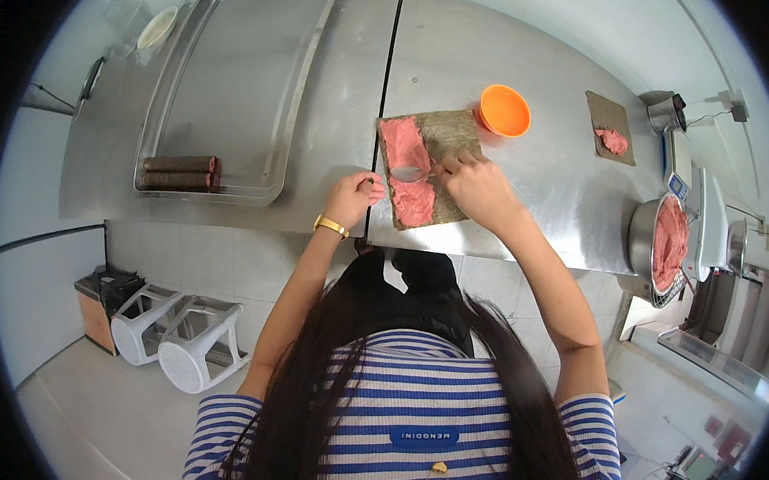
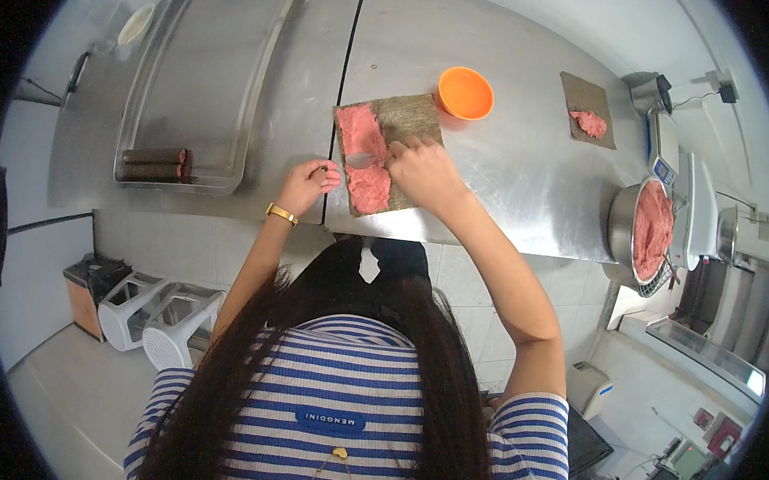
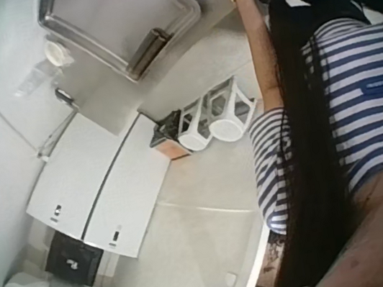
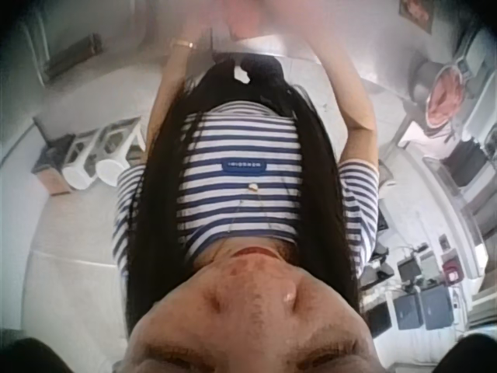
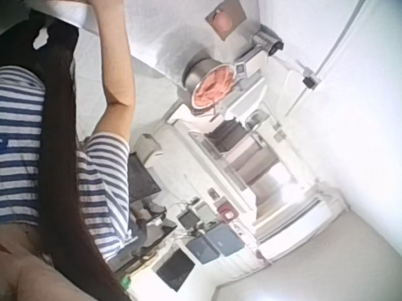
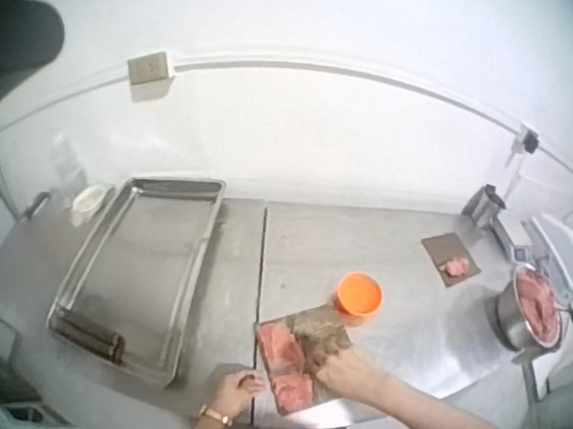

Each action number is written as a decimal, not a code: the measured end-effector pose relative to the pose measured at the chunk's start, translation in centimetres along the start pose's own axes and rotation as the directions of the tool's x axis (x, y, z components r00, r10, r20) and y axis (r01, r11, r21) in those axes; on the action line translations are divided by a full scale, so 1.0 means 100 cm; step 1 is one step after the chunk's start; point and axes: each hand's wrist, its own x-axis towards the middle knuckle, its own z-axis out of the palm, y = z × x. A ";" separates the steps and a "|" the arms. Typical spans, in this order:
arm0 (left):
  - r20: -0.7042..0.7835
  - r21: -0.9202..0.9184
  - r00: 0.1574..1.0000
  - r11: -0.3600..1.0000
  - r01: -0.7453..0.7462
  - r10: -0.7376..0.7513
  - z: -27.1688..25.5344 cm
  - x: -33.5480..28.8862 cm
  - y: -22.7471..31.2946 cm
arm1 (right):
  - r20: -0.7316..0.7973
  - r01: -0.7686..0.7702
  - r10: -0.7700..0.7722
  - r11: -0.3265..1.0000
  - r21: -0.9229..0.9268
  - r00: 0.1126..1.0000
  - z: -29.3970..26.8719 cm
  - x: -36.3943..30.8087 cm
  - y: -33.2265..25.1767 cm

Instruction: The person spreads a pink paste onto a sheet of nori using a spoon, then rolls the nori into a cylindrical shape. The completed roll is placed into a metal tray.

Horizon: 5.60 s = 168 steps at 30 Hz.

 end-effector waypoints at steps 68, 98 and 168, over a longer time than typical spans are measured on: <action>-0.099 0.394 0.929 0.871 -0.293 0.357 0.039 -0.038 -0.016 | -0.031 -0.224 0.225 0.974 0.032 0.974 -0.008 -0.097 -0.029; -0.068 0.372 0.955 0.896 -0.243 0.288 0.035 -0.044 -0.016 | -0.029 -0.283 0.287 0.955 0.090 0.958 0.018 -0.094 -0.036; -0.430 0.372 0.877 0.927 -0.046 0.215 -0.003 0.094 0.033 | -0.096 -0.271 0.298 0.937 0.221 0.950 0.046 0.058 0.047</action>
